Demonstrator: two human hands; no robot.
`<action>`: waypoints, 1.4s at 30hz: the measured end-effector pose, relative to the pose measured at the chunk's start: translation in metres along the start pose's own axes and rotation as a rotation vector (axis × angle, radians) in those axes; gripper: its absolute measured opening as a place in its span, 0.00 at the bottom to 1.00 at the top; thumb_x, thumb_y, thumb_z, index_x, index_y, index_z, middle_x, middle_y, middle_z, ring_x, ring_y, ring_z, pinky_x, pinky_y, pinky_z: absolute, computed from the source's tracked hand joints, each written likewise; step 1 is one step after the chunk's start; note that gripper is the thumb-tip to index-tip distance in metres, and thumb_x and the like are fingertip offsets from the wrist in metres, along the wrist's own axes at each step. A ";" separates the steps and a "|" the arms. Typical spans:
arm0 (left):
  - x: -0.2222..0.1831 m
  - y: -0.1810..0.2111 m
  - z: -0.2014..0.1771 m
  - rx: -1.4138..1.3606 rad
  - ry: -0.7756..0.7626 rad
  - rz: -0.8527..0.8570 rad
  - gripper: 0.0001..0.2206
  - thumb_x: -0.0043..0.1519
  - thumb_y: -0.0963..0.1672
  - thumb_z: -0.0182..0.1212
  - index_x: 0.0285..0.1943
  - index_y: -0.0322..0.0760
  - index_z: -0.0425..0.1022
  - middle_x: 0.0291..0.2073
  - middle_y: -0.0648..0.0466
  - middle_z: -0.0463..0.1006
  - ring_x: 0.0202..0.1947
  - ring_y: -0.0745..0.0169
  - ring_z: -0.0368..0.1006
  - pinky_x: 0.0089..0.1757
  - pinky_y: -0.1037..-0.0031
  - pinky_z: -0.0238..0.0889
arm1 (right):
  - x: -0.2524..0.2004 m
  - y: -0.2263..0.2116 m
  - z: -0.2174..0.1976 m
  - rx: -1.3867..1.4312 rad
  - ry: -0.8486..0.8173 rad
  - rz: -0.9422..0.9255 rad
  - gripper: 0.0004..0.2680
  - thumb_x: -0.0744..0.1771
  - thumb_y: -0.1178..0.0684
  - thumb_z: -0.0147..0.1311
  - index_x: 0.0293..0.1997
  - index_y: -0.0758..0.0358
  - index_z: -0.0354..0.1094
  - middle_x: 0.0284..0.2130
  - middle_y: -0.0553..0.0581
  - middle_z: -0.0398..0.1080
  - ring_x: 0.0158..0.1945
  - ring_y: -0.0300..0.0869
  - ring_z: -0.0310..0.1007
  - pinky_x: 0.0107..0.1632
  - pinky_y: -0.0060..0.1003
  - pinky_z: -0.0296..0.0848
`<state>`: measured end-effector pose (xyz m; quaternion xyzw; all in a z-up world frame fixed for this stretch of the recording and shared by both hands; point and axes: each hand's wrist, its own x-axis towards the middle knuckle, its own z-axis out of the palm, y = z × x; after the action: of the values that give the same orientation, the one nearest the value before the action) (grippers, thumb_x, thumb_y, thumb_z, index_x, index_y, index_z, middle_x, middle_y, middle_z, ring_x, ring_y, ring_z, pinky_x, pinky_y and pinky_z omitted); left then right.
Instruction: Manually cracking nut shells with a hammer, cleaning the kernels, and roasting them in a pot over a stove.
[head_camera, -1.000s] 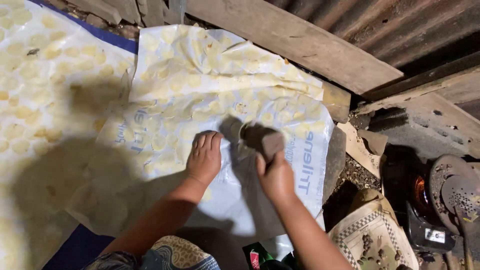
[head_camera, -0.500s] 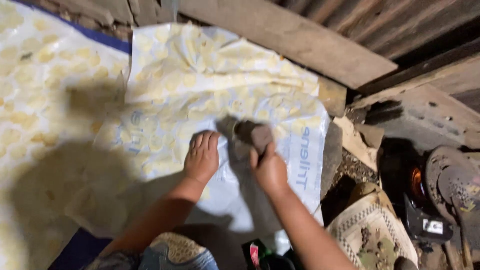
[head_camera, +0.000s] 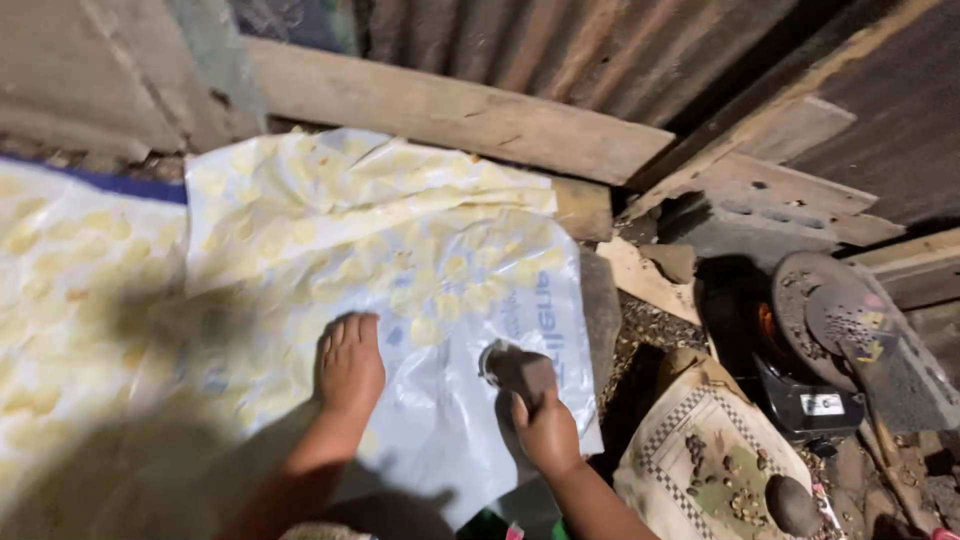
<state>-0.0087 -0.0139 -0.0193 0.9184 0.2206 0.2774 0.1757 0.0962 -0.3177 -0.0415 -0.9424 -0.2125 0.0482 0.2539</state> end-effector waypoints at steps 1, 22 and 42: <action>0.008 0.016 0.002 -0.005 0.005 0.019 0.16 0.60 0.37 0.55 0.57 0.33 0.73 0.52 0.44 0.77 0.57 0.43 0.70 0.59 0.60 0.62 | 0.006 -0.001 -0.009 0.003 0.019 0.006 0.18 0.65 0.43 0.56 0.52 0.67 0.60 0.28 0.72 0.76 0.33 0.67 0.76 0.36 0.59 0.74; -0.052 0.092 0.019 -0.078 -0.488 0.678 0.31 0.65 0.53 0.51 0.76 0.36 0.56 0.75 0.44 0.52 0.75 0.44 0.44 0.67 0.56 0.35 | 0.115 -0.033 -0.026 -0.048 0.019 0.008 0.20 0.68 0.41 0.54 0.53 0.72 0.57 0.31 0.77 0.74 0.35 0.71 0.75 0.38 0.61 0.72; -0.018 -0.210 0.078 -0.436 -0.821 0.119 0.26 0.55 0.45 0.68 0.65 0.39 0.77 0.59 0.48 0.82 0.68 0.54 0.69 0.67 0.63 0.53 | 0.004 0.280 -0.368 -0.730 0.030 0.401 0.11 0.65 0.53 0.48 0.49 0.65 0.69 0.45 0.68 0.68 0.49 0.59 0.73 0.50 0.49 0.74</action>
<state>-0.0408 0.1379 -0.1813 0.9048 0.0163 -0.0596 0.4214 0.2784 -0.7033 0.1379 -0.9938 -0.0241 0.0047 -0.1084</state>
